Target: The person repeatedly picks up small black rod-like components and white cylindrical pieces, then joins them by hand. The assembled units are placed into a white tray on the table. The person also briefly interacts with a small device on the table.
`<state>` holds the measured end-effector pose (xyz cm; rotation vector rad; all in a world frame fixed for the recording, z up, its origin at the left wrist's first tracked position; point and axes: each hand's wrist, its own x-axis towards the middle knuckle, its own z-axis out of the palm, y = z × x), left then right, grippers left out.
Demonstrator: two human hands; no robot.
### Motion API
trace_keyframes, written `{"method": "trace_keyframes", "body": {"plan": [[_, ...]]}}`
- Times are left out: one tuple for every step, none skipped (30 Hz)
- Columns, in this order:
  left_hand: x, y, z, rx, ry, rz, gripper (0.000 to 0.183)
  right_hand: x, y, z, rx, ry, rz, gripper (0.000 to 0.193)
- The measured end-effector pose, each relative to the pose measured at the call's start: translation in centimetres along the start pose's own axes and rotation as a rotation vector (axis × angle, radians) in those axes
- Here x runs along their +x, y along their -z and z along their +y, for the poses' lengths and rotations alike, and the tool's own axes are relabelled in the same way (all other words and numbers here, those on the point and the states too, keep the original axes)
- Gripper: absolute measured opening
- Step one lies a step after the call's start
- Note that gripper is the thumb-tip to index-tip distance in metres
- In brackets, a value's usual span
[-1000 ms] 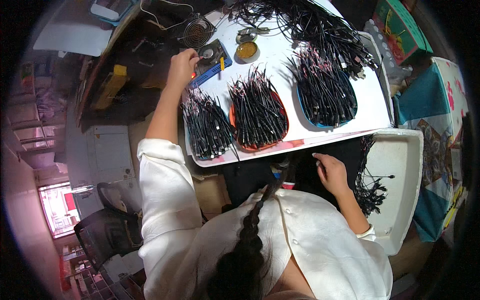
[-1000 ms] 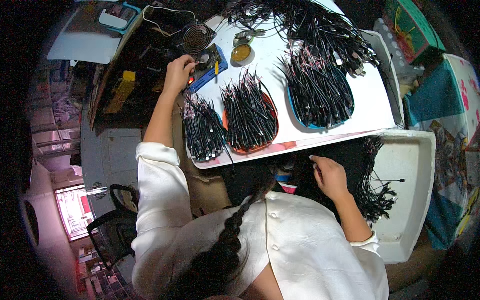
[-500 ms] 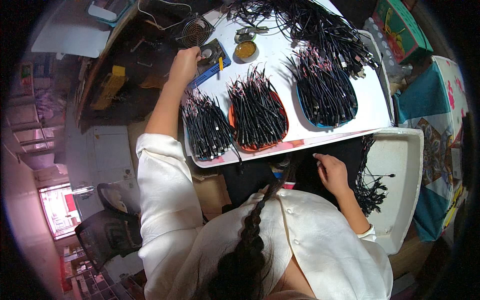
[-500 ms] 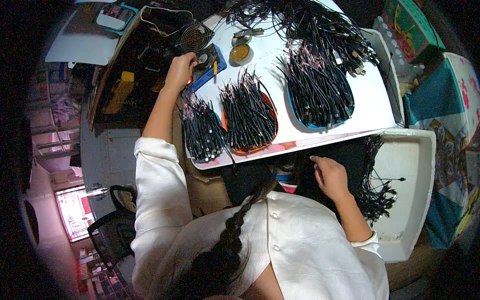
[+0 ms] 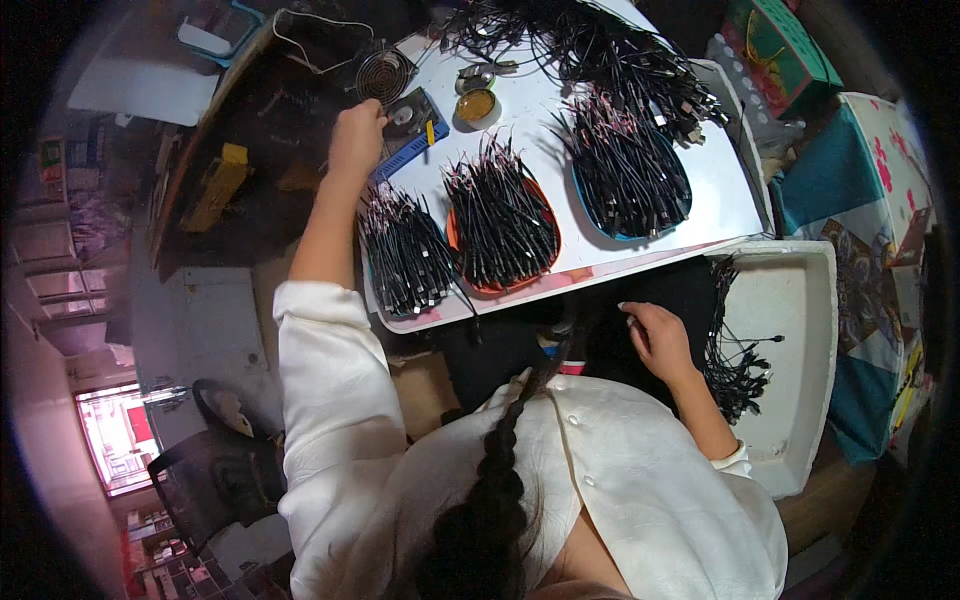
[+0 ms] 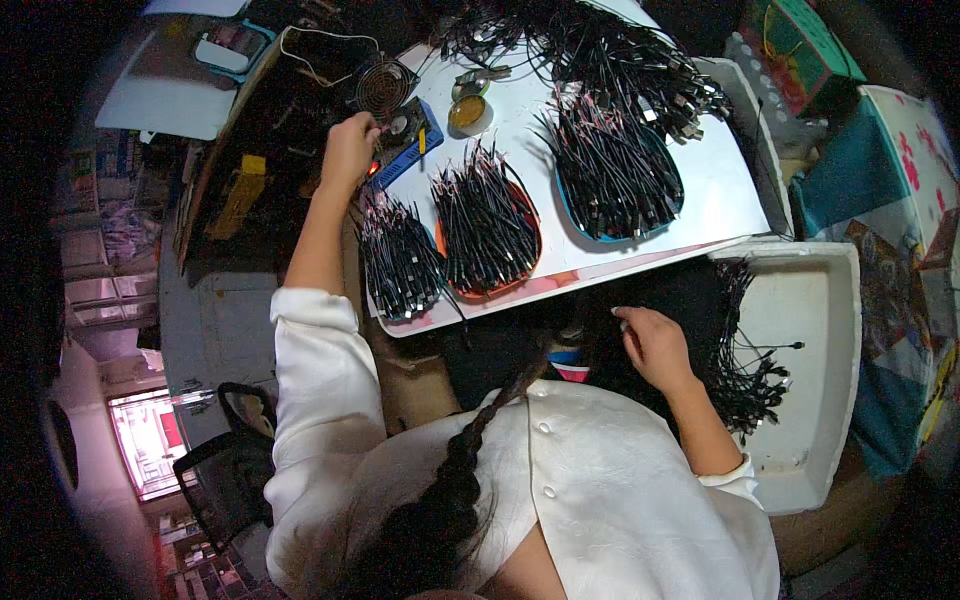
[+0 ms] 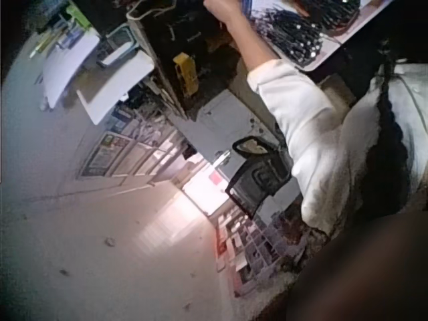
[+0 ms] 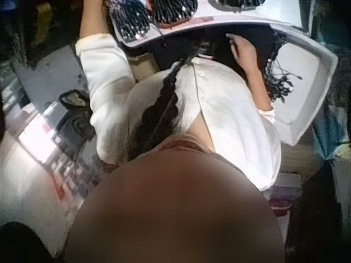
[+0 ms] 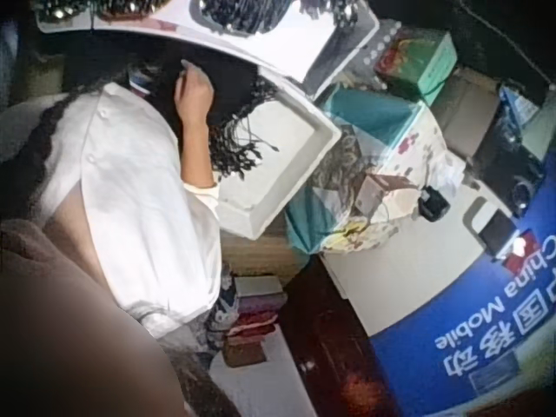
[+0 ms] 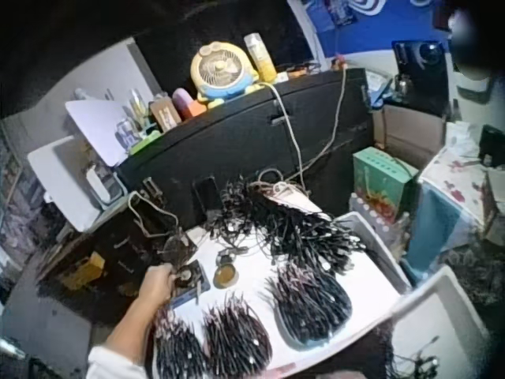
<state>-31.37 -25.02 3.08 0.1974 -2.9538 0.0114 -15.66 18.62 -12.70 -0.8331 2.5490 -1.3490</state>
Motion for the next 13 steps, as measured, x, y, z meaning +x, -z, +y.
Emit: {"method": "trace_keyframes", "body": {"plan": [[-1.1,1.6,0.7,-0.158,0.048,0.039,0.01,-0.1,0.4,-0.5,0.057,-0.028,0.001,0.027],[-2.5,3.4,1.5,-0.323,0.106,0.069,0.011,-0.2,0.8,-1.2,0.108,-0.127,-0.035,0.026],[-4.2,5.3,2.4,-0.549,0.129,0.073,0.013,-0.1,1.4,-2.1,0.194,-0.069,-0.006,0.026],[-6.2,7.2,3.4,-0.786,0.16,0.06,0.014,0.0,2.0,-3.0,0.271,-0.088,-0.013,0.025],[-8.8,9.2,4.6,-1.03,0.092,0.065,0.015,0.1,2.7,-4.1,0.344,-0.2,-0.05,0.025],[-11.2,11.4,5.9,-1.229,0.034,0.012,0.017,0.4,3.2,-5.2,0.381,-0.068,-0.014,0.025],[-13.6,13.1,7.5,-1.337,0.062,0.065,0.018,1.0,3.4,-6.5,0.404,0.1,0.051,0.025],[-15.8,14.8,9.2,-1.523,-0.004,0.035,0.015,1.0,3.7,-8.0,0.45,0.105,0.013,0.028],[-17.5,15.8,11.2,-1.669,-0.079,-0.009,0.014,1.3,3.8,-9.5,0.478,0.206,0.004,0.036],[-19.0,16.1,13.2,-1.733,-0.087,-0.024,0.014,1.3,3.6,-11.3,0.571,0.275,0.015,0.046],[-19.8,15.8,15.2,-1.807,-0.138,-0.06,0.014,1.5,3.8,-12.8,0.526,0.408,-0.025,0.058],[-20.7,15.4,17.3,-1.911,-0.207,-0.105,0.014,1.8,3.9,-14.4,0.562,0.449,-0.08,0.07],[-21.4,14.7,19.5,-1.872,-0.189,-0.066,0.018,1.9,3.8,-16.3,0.518,0.553,0.049,0.069]]}}
